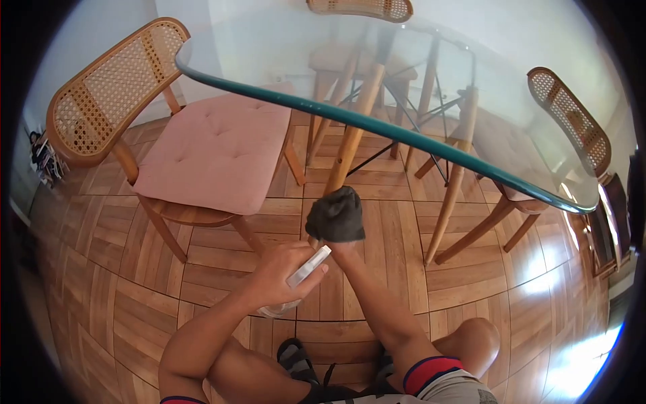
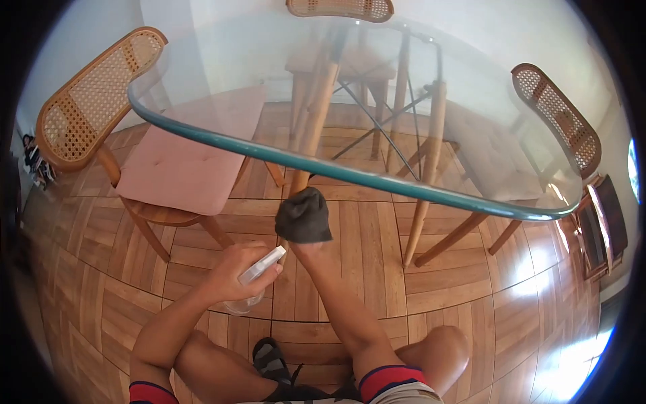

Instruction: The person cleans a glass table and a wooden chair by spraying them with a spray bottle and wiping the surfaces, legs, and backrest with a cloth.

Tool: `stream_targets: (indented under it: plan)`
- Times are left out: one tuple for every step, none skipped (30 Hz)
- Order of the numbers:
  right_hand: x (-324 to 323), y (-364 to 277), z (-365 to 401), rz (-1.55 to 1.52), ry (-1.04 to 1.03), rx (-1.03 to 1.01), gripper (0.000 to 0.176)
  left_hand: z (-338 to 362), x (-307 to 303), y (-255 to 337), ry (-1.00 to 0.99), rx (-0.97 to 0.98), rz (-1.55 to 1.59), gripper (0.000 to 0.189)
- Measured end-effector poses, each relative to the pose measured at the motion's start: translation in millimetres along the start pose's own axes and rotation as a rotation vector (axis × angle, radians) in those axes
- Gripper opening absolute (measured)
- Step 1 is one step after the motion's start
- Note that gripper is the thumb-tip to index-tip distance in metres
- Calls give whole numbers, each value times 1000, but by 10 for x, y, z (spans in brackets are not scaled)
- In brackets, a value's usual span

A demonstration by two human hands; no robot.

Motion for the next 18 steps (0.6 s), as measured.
stream_targets:
  plan:
    - [-31, -146, 6, 247, 16, -187, 10, 6, -32, 5, 7, -6, -6, 31]
    - [4, -276, 47, 494, 29, -373, 7, 16, -65, 22, 13, -25, -19, 32]
    - [-114, -356, -95, 486, 346, -413, 4, 32, -70, 38, 12, -48, -27, 32]
    - [-129, -605, -258, 572, 366, -451, 6, 46, -59, 61, 0, -60, -21, 32]
    - [-187, -955, -399, 659, 394, -490, 9, 38, -52, 50, -25, -109, 15, 31]
    - [-171, -1108, -516, 591, 266, -559, 8, 18, -32, 33, -53, -151, 46, 30]
    - [-34, -625, -880, 808, 148, -487, 13, 10, 13, 27, -79, -146, 43, 30]
    - [-30, -1014, -1107, 1212, -38, -243, 19, -1, 24, -2, -61, -141, 61, 29]
    - [-10, -712, -1388, 1049, -111, -135, 24, -6, 20, -15, -42, -135, 80, 27]
    - [45, -640, -1439, 1116, -178, 47, 27, -30, 21, -1, -56, -119, 71, 27]
    - [162, -559, -1226, 1120, 50, -185, 34, -47, 26, 34, -71, -86, 58, 25]
    - [111, -378, -1099, 631, 455, -256, 32, -53, 36, 71, -88, -53, 45, 22]
    - [324, 702, -1157, 114, 238, -260, 18, -62, 35, 104, -100, -41, 35, 22]
    - [368, 634, -990, 321, 68, -156, 25, -74, 38, 123, -108, -51, 33, 22]
    - [389, 513, -686, 524, -108, -41, 34, -81, 60, 134, -117, -65, 33, 22]
    - [211, 114, -405, 662, 191, -220, 27, -97, 83, 141, -129, -58, 26, 22]
    - [139, -191, -58, 789, 492, -394, 21, -101, 94, 100, -124, -108, 68, 24]
    - [129, -26, 137, 468, 452, -263, 23, -79, 119, 59, -123, -166, 112, 26]
Point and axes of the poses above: each hand's wrist, its own z-axis away from the middle knuckle, its own x-axis out of the palm, y = z × x, the point moved 8 cm from there along -z, towards the middle knuckle, and after that the axes turned 3 degrees about -y, right-handed, at the moved point
